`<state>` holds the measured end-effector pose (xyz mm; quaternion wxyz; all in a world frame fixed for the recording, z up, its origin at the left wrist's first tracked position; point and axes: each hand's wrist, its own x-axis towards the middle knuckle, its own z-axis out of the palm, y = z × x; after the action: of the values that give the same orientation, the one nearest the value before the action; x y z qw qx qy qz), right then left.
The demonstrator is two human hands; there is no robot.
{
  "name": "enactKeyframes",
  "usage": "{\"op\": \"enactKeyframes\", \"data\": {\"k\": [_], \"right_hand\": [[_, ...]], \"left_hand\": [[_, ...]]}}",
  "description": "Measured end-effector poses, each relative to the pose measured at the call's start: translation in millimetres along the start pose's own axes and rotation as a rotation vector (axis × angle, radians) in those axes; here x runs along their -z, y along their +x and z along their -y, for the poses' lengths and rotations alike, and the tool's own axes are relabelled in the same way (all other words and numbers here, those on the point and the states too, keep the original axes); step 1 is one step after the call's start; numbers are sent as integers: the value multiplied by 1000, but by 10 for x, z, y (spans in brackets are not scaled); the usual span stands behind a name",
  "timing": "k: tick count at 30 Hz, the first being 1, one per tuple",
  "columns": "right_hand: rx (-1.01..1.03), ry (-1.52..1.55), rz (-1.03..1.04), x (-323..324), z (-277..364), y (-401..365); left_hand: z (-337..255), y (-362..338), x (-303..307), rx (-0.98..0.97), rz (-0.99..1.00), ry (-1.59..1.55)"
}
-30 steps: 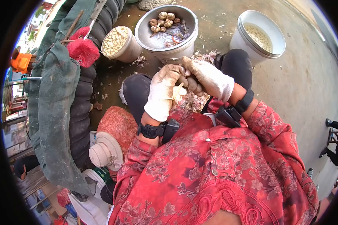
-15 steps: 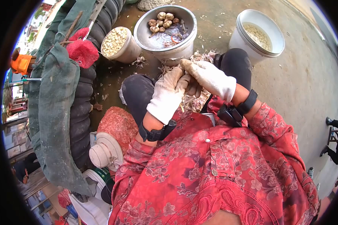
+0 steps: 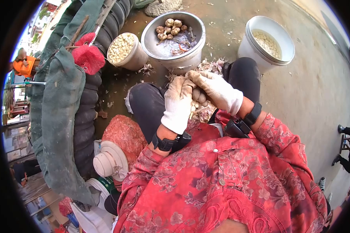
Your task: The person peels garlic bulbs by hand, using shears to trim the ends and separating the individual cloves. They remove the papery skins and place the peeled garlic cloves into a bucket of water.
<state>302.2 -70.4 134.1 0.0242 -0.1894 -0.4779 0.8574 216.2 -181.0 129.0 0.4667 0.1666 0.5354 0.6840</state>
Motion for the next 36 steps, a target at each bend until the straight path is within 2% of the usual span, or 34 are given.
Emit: {"op": "enactKeyframes", "data": {"k": [2, 4, 5, 8, 10, 11, 13, 17, 20, 26, 28, 32, 33, 34, 36], "right_hand": [[13, -8, -8, 15, -25, -1], [26, 30, 19, 22, -43, 18], [92, 8, 0, 32, -92, 48], [36, -50, -39, 25, -20, 8], [28, 4, -2, 57, -33, 44], [12, 26, 9, 70, -36, 30], [-26, 81, 26, 44, 22, 1], [-4, 13, -18, 3, 55, -27], [26, -133, -44, -4, 81, -26], [45, -53, -33, 22, 2, 7], [53, -44, -22, 48, -17, 12], [-1, -108, -40, -13, 73, -20], [-2, -109, -40, 18, 28, -4], [24, -25, -31, 76, -55, 26], [52, 57, -19, 118, -107, 45]], "left_hand": [[64, 31, 55, -33, 51, -59], [67, 65, 94, 13, 97, -195], [62, 64, 107, 10, 98, -193], [35, 35, 114, 36, 3, -139], [1, 40, 157, 40, 209, -288], [-20, 27, 168, 44, 206, -289], [-149, -17, 110, 137, 88, -98], [-62, 0, 165, 95, 129, -246], [-59, 27, 247, 102, 107, -172], [-98, -3, 278, 61, 94, -80], [-86, 12, 265, 142, 144, -263], [55, 85, 411, 140, 176, -200], [23, 74, 342, 157, 187, -304], [8, 64, 307, 174, 198, -408], [10, 79, 380, 163, 251, -362]]}}
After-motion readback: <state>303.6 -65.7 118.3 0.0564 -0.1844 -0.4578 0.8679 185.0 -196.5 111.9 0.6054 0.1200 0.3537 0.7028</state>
